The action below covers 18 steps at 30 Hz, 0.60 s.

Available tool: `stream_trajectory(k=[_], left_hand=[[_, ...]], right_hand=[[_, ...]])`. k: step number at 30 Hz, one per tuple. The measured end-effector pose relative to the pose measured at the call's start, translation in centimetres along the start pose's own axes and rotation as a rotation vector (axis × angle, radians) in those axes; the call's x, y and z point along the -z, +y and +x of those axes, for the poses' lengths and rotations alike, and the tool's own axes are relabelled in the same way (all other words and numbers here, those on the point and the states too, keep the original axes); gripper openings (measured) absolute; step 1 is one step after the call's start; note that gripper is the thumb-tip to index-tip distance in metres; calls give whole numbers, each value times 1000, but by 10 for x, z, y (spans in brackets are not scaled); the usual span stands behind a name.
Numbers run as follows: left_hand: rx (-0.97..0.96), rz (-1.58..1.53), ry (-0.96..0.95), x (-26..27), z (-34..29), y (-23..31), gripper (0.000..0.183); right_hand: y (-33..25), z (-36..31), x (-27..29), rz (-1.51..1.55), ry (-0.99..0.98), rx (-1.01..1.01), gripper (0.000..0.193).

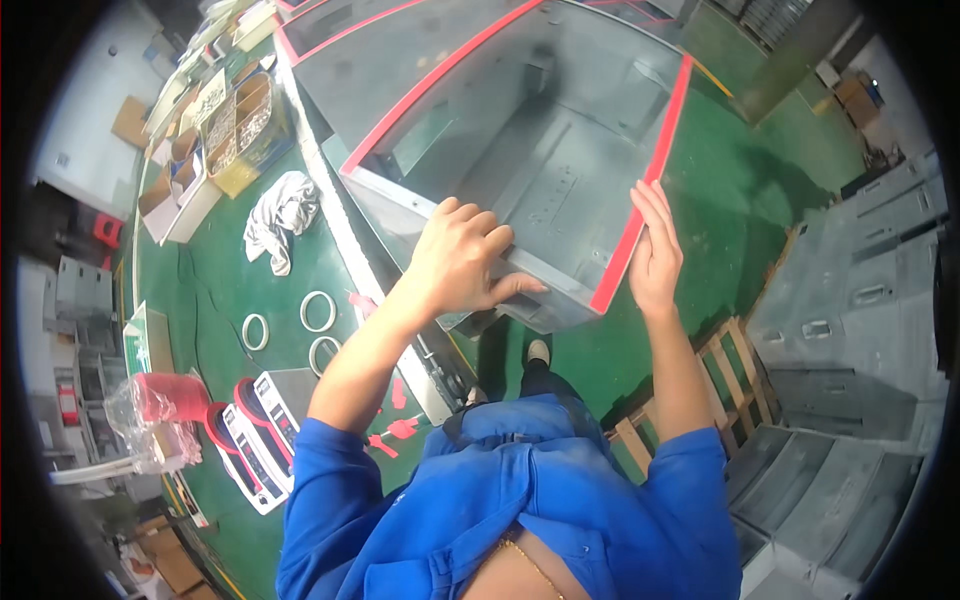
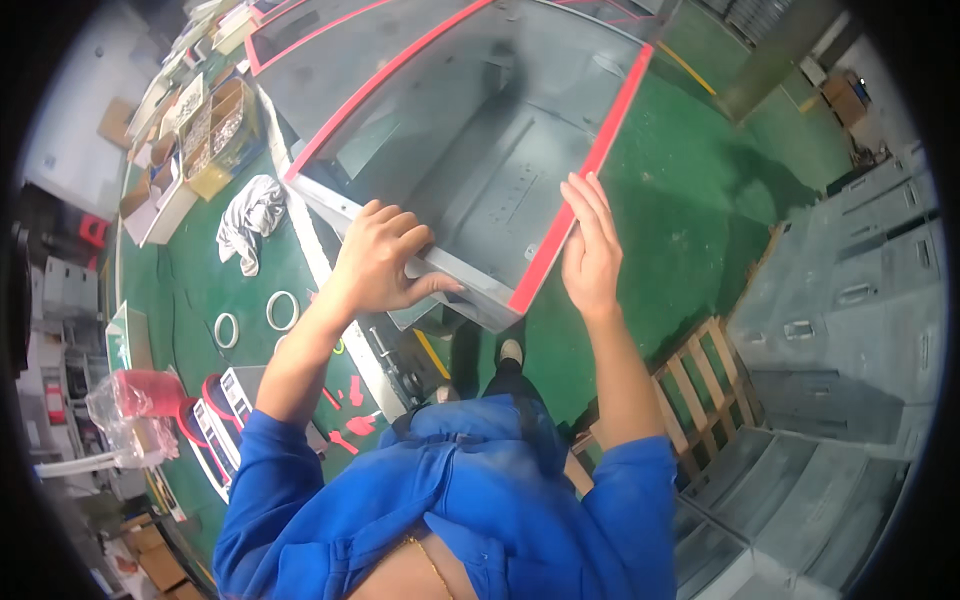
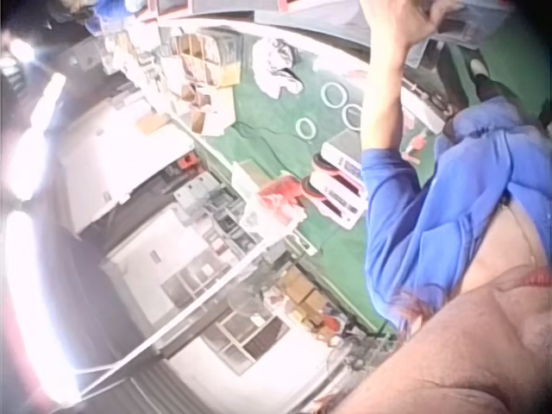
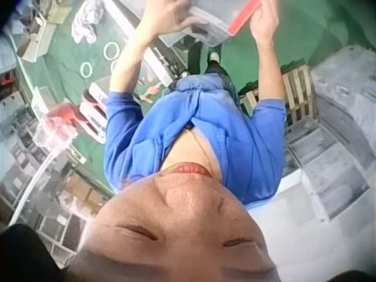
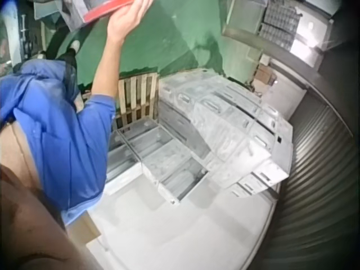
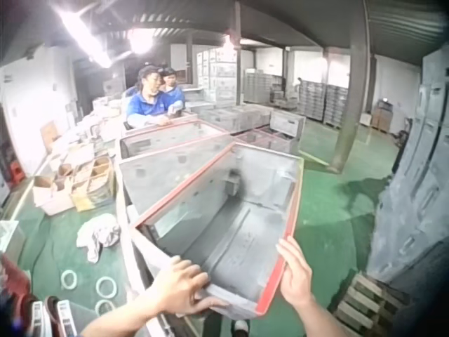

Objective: Applying red adhesive tape to the edges of metal cabinet frames.

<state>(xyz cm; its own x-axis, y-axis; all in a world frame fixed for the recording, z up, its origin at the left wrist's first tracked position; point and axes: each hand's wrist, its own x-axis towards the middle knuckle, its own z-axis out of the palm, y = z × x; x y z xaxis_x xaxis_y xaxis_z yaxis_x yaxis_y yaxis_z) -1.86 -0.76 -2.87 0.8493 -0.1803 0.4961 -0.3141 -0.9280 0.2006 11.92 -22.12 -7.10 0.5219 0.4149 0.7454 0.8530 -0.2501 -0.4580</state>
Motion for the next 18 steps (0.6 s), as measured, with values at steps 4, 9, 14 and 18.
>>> stream_trajectory(k=[4, 9, 14, 18], left_hand=[[39, 59, -70, 3, -2, 5, 49], [-11, -38, 202, 2, -24, 14, 54], [243, -250, 216, -14, -115, 38, 48], [470, -452, 175, -57, -203, 69, 41]], right_hand=[[0, -3, 2, 69, -20, -66, 49], [-13, -14, 0, 216, 48, -259, 48], [-52, -37, -5, 36, 20, 49, 45], [-98, -55, -2, -205, 2, 207, 38]])
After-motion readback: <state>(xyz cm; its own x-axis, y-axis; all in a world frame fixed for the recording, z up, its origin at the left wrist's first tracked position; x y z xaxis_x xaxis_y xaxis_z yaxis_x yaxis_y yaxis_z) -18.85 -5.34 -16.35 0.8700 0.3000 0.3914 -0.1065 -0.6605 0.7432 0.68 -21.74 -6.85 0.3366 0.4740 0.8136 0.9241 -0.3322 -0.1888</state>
